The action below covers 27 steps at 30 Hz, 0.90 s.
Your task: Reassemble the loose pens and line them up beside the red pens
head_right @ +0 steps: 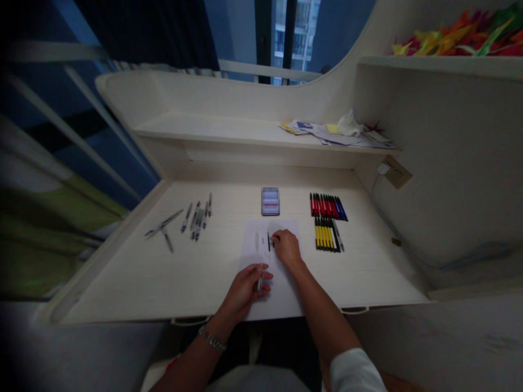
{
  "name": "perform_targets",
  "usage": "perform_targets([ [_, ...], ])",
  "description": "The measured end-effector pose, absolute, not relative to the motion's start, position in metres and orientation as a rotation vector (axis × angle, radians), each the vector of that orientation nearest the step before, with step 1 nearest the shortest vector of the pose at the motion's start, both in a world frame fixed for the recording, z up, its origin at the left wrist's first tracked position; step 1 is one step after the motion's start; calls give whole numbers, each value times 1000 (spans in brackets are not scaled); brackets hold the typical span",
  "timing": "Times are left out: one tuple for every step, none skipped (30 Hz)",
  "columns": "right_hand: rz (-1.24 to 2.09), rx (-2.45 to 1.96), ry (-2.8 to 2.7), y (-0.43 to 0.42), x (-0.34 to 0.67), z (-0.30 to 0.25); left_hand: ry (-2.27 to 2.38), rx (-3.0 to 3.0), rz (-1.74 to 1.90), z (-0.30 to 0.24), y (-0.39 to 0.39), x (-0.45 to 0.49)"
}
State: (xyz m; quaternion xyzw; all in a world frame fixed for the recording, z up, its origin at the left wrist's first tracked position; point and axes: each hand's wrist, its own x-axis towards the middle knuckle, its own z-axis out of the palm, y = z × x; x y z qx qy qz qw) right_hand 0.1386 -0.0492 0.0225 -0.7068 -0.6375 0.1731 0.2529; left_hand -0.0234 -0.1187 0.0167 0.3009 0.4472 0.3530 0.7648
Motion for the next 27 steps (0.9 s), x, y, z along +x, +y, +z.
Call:
perform_targets([
  [481, -1911, -1754, -53, 137, 24, 975, 655, 768, 17, -119, -24],
  [495, -1901, -1779, -58, 135, 24, 978, 656, 769, 17, -119, -24],
  [509, -1896, -1807, -62, 133, 24, 980, 656, 770, 18, -119, -25],
  [519, -1901, -1832, -67, 130, 24, 979, 654, 772, 18, -119, -25],
  [522, -1916, -1851, -70, 127, 23, 977, 650, 775, 18, -119, -26],
  [518, -1939, -1863, -73, 124, 22, 972, 645, 778, 18, -119, -26],
  [511, -1967, -1872, -75, 121, 21, 967, 642, 781, 18, -119, -26],
  [501, -1992, -1879, -77, 118, 19, 963, 641, 784, 18, -119, -27],
  [489, -2013, -1887, -78, 115, 18, 962, 642, 788, 18, -120, -27],
  [477, -2025, -1896, -78, 112, 18, 965, 643, 791, 17, -120, -27],
  [466, -2032, -1907, -79, 110, 17, 971, 642, 793, 17, -120, -28],
  [458, -2029, -1920, -79, 109, 17, 978, 641, 795, 17, -120, -28],
  [453, -2022, -1928, -79, 109, 17, 984, 639, 797, 17, -120, -28],
  [448, -2012, -1930, -78, 110, 17, 986, 640, 799, 17, -119, -28],
  [441, -2008, -1913, -77, 113, 17, 985, 642, 800, 17, -119, -28],
  [432, -2013, -1879, -76, 117, 18, 981, 644, 802, 17, -119, -28],
  [421, -2030, -1825, -75, 122, 19, 978, 646, 804, 18, -119, -27],
  [409, -2057, -1759, -73, 128, 19, 975, 645, 803, 18, -119, -27],
  [396, -2093, -1689, -71, 135, 19, 974, 640, 800, 18, -119, -26],
  [386, -2130, -1627, -69, 141, 18, 973, 633, 796, 19, -119, -25],
  [380, -2161, -1581, -67, 147, 17, 971, 626, 792, 19, -119, -24],
  [378, -2185, -1551, -65, 151, 16, 969, 619, 789, 20, -119, -23],
  [376, -2204, -1532, -64, 153, 13, 968, 613, 789, 20, -119, -22],
  [373, -2219, -1523, -63, 154, 11, 968, 607, 790, 20, -119, -21],
  [362, -2232, -1517, -63, 154, 8, 969, 601, 792, 20, -119, -20],
  [343, -2241, -1514, -63, 153, 6, 967, 594, 794, 20, -119, -20],
  [320, -2247, -1513, -63, 151, 4, 965, 588, 797, 20, -119, -19],
])
